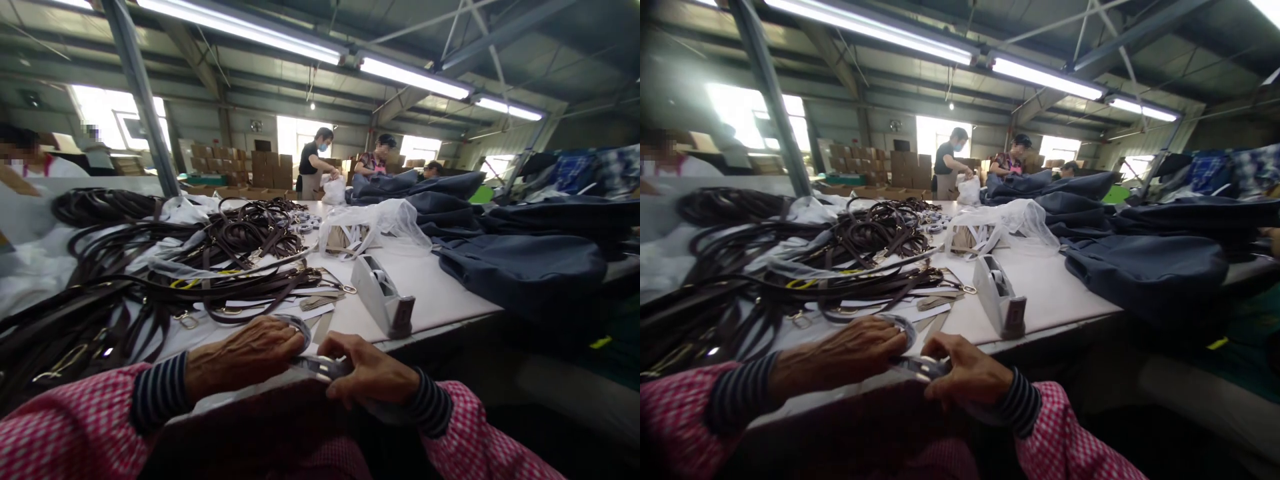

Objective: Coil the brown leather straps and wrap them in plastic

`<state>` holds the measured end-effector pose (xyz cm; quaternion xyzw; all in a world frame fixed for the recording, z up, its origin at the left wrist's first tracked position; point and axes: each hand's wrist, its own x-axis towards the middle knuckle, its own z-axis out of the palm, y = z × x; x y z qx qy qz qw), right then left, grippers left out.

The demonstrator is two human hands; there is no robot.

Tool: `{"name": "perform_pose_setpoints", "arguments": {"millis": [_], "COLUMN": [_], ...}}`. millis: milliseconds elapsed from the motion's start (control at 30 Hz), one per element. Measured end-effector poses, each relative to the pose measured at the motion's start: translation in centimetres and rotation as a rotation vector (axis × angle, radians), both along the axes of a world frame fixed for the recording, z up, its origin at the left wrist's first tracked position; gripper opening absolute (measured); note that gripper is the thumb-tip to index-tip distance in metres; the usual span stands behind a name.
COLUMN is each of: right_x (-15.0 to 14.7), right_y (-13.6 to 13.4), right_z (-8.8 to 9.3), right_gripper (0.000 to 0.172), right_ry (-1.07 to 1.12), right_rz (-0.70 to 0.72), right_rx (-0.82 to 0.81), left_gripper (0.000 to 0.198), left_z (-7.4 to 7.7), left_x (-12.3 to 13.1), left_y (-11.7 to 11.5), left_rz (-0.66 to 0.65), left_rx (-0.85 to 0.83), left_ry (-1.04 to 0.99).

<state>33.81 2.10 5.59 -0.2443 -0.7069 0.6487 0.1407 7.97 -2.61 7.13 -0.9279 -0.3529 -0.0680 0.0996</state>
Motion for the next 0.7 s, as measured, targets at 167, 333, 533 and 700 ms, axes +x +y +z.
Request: {"name": "perform_pose_setpoints", "arguments": {"millis": [167,333,533,700], "right_x": [-1.1,-3.3,-4.2,-4.3], "right_y": [0.7,1.5,1.8,2.0], "right_z": [-0.2,-0.9,-2.4,-2.4], "right_gripper": [0.023,0.039,0.035,0.042], "right_ry": [-0.153,-0.155,-0.257,-0.285], "right_rz": [0.038,-0.02,0.125,0.172], "right_rx": [0.668,1.213,1.456,1.465], "left_gripper": [0.012,0.014,0.014,0.029], "left_z": [0.4,0.7,1.3,1.6], "left_x": [-2.0,-2.7,-2.0,-1.9], "left_y": [-1.4,-1.6,0.1,0.7], "left_rz": [0.075,0.079,-0.045,-0.059], "left_rx": [-0.186,-0.265,-0.284,-0.29], "left_ry": [-0.053,-0.099,0.019,0.015]}}
